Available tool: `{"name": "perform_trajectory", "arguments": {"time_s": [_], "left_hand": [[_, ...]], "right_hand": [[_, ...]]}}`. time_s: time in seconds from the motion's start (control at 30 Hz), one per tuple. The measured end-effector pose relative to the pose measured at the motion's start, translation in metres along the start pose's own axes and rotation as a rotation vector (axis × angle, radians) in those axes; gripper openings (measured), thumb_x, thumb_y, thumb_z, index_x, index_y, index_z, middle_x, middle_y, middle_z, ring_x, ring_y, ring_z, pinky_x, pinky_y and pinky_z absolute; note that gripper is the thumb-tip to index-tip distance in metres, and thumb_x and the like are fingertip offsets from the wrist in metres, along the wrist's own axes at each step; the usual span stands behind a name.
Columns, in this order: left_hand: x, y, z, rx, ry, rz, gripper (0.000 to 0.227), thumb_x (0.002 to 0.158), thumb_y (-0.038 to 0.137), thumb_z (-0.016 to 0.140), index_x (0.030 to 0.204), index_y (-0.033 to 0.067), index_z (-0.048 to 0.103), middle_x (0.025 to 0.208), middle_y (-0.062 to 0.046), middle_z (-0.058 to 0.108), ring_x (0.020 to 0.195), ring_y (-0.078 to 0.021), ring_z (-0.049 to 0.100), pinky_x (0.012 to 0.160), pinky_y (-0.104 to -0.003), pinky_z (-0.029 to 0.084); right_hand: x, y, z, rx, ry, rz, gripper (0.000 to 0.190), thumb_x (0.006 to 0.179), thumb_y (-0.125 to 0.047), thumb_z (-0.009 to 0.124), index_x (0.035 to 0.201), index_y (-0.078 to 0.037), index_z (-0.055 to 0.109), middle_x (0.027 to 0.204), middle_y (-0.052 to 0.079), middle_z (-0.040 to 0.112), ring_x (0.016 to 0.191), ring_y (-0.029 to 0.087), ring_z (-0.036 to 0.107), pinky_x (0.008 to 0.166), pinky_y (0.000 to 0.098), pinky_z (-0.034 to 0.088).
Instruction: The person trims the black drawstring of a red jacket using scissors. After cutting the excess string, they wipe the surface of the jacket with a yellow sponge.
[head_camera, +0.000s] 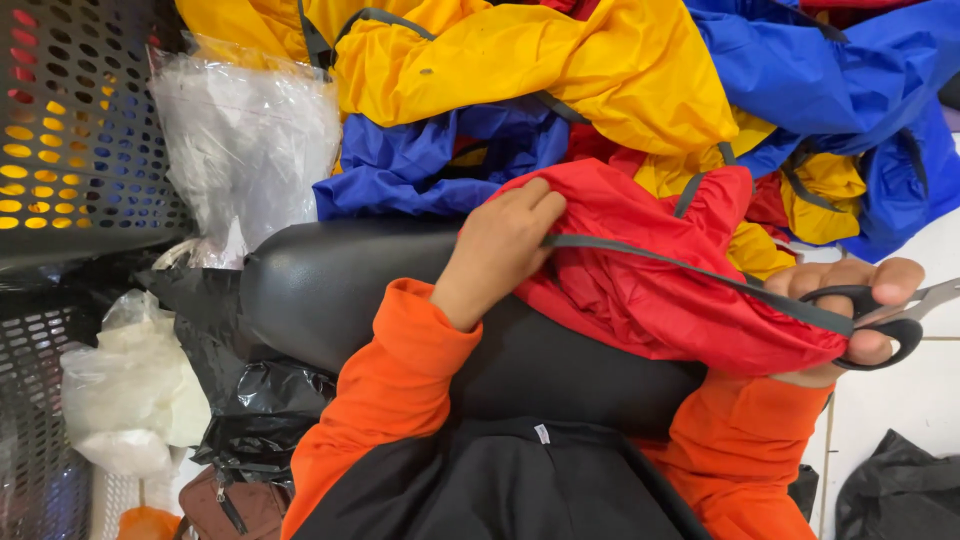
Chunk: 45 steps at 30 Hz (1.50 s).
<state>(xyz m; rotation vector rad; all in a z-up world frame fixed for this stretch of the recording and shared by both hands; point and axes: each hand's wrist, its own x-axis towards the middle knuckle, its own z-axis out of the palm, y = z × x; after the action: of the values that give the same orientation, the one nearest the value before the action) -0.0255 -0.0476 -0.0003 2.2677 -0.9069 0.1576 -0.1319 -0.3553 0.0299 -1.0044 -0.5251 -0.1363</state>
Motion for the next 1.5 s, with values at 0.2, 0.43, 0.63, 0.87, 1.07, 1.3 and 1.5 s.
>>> {"name": "perform_trajectory", "arguments": {"time_s": [0.2, 0.43, 0.63, 0.87, 1.07, 1.3, 1.5], "left_hand": [[-0.004, -0.019, -0.071, -1.098, -0.557, -0.274, 0.028, 0.085, 0.011, 0.080, 0.108, -0.0043, 0.076, 0.064, 0.000, 0.066, 0.055, -0.0027, 0.052, 0.050, -0.016, 0.040], [-0.022, -0.055, -0.086, -1.435, -0.753, 0.080, 0.013, 0.092, 0.006, 0.070, 0.093, -0.0064, 0.072, 0.074, -0.002, 0.064, 0.057, -0.0082, 0.039, 0.050, -0.022, 0.035], [-0.022, -0.051, -0.089, -1.338, -0.591, -0.305, 0.012, 0.098, 0.007, 0.066, 0.095, -0.0026, 0.073, 0.078, 0.005, 0.060, 0.064, -0.0009, 0.043, 0.056, -0.015, 0.036], [-0.021, -0.052, -0.088, -1.325, -0.563, -0.347, 0.013, 0.101, 0.007, 0.061, 0.096, -0.0010, 0.071, 0.074, 0.007, 0.056, 0.062, -0.0002, 0.040, 0.052, -0.016, 0.031], [-0.015, -0.046, -0.089, -1.160, -0.532, -0.319, 0.015, 0.099, 0.009, 0.059, 0.088, 0.0009, 0.067, 0.073, 0.007, 0.053, 0.062, -0.0026, 0.039, 0.054, -0.018, 0.033], [0.007, -0.017, -0.058, -0.614, -0.074, 0.075, 0.053, 0.072, 0.006, 0.057, 0.124, -0.0002, 0.064, 0.139, -0.017, 0.059, 0.127, -0.0382, 0.058, 0.110, -0.045, 0.047], [-0.002, 0.010, 0.000, -0.505, -0.221, 0.048, 0.068, 0.096, 0.039, 0.065, 0.149, 0.0009, 0.044, 0.145, -0.020, 0.058, 0.134, -0.0381, 0.057, 0.114, -0.046, 0.039]], "right_hand": [[-0.012, -0.009, -0.011, -0.019, 0.080, -0.010, 0.040, 0.090, -0.025, 0.060, 0.130, -0.027, 0.065, 0.053, -0.013, 0.061, 0.044, -0.003, 0.044, 0.054, 0.0179, 0.040], [-0.008, -0.017, -0.035, -0.079, -0.339, -0.020, 0.045, 0.087, -0.025, 0.066, 0.131, -0.026, 0.057, 0.059, -0.012, 0.073, 0.037, -0.001, 0.050, 0.045, 0.0202, 0.040], [-0.047, -0.010, -0.044, -0.333, 0.171, 0.076, 0.032, 0.090, -0.023, 0.054, 0.120, -0.029, 0.049, 0.053, -0.007, 0.039, 0.052, 0.008, 0.030, 0.064, 0.0258, 0.037], [-0.037, -0.002, -0.051, -0.842, 0.023, -0.108, 0.057, 0.085, -0.009, 0.067, 0.130, -0.029, 0.038, 0.081, -0.003, 0.028, 0.058, 0.009, 0.022, 0.062, 0.0220, 0.035], [-0.046, -0.003, -0.044, -0.568, 0.214, 0.056, 0.035, 0.086, -0.016, 0.064, 0.115, -0.020, 0.045, 0.057, -0.007, 0.035, 0.050, 0.007, 0.028, 0.065, 0.0195, 0.041], [-0.024, 0.010, -0.013, -0.270, 0.264, 0.168, 0.025, 0.081, -0.009, 0.060, 0.105, -0.012, 0.054, 0.057, -0.001, 0.045, 0.050, 0.007, 0.035, 0.053, 0.0232, 0.037], [-0.014, 0.010, -0.032, -0.191, 0.056, 0.122, 0.037, 0.082, -0.024, 0.060, 0.119, -0.026, 0.064, 0.045, -0.009, 0.042, 0.041, 0.005, 0.026, 0.049, 0.0233, 0.024]]}}
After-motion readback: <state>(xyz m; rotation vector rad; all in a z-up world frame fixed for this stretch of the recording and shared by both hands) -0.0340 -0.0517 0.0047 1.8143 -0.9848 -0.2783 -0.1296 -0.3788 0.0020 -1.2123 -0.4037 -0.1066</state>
